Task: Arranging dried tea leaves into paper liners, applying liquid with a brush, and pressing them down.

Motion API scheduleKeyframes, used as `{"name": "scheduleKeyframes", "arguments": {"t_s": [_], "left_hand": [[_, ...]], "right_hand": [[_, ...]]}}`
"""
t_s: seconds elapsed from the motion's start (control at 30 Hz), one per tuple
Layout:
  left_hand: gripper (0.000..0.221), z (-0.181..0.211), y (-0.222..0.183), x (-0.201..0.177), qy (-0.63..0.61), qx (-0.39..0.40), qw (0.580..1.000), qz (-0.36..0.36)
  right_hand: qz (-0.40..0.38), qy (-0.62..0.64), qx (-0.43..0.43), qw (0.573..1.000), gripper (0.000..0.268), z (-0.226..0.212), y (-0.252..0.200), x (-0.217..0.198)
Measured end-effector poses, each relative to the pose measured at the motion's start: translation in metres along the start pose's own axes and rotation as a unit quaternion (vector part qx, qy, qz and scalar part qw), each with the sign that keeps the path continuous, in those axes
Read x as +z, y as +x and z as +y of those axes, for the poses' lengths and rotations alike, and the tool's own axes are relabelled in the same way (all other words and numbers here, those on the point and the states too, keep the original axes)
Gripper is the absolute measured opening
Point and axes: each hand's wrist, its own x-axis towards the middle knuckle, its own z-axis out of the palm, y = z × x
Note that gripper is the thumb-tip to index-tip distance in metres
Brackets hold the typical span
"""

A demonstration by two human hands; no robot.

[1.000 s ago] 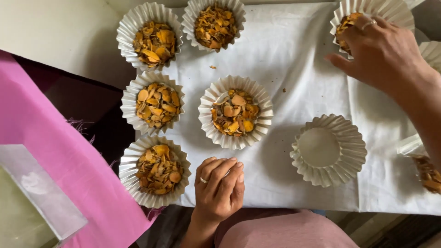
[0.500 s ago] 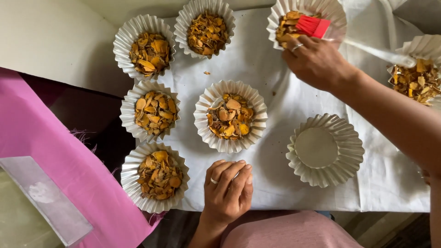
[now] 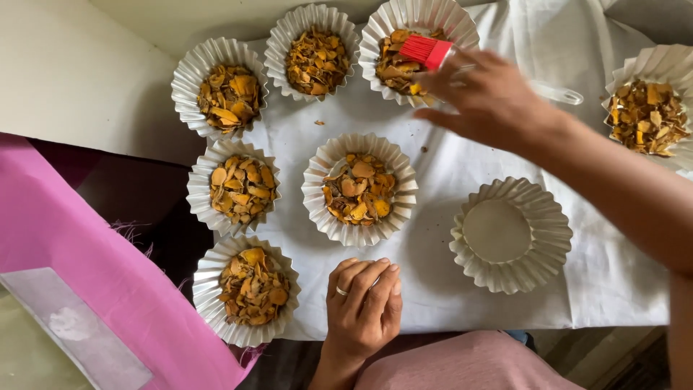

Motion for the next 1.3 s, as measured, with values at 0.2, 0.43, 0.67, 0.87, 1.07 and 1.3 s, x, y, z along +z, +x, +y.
{"name": "scheduleKeyframes", "arguments": {"t_s": [0.2, 0.43, 0.67, 0.87, 1.07, 1.3], "left_hand": [[0.016, -0.005, 0.002, 0.000, -0.012, -0.008, 1.000, -0.002], [0.017, 0.003, 0.010, 0.008, -0.026, 0.023, 0.999, -0.005], [0.018, 0.007, 0.002, 0.004, -0.013, 0.015, 1.000, -0.021], [0.017, 0.009, 0.005, 0.004, -0.013, 0.015, 1.000, -0.014], [0.017, 0.005, 0.002, 0.003, -0.001, 0.008, 1.000, -0.008], [0.015, 0.003, 0.002, 0.008, -0.016, 0.005, 1.000, -0.010]], "right_hand": [[0.086, -0.036, 0.148, 0.985, 0.036, 0.079, -0.181, 0.018], [-0.100, -0.110, 0.272, 0.951, 0.047, 0.088, -0.276, 0.067], [-0.050, -0.282, 0.132, 0.949, 0.017, 0.045, -0.199, 0.019], [0.034, -0.311, 0.093, 0.945, 0.024, 0.083, -0.160, 0.032], [0.139, -0.420, 0.105, 0.890, 0.083, 0.110, -0.161, 0.045], [0.170, -0.211, 0.101, 0.957, 0.057, 0.124, -0.186, 0.083]]}}
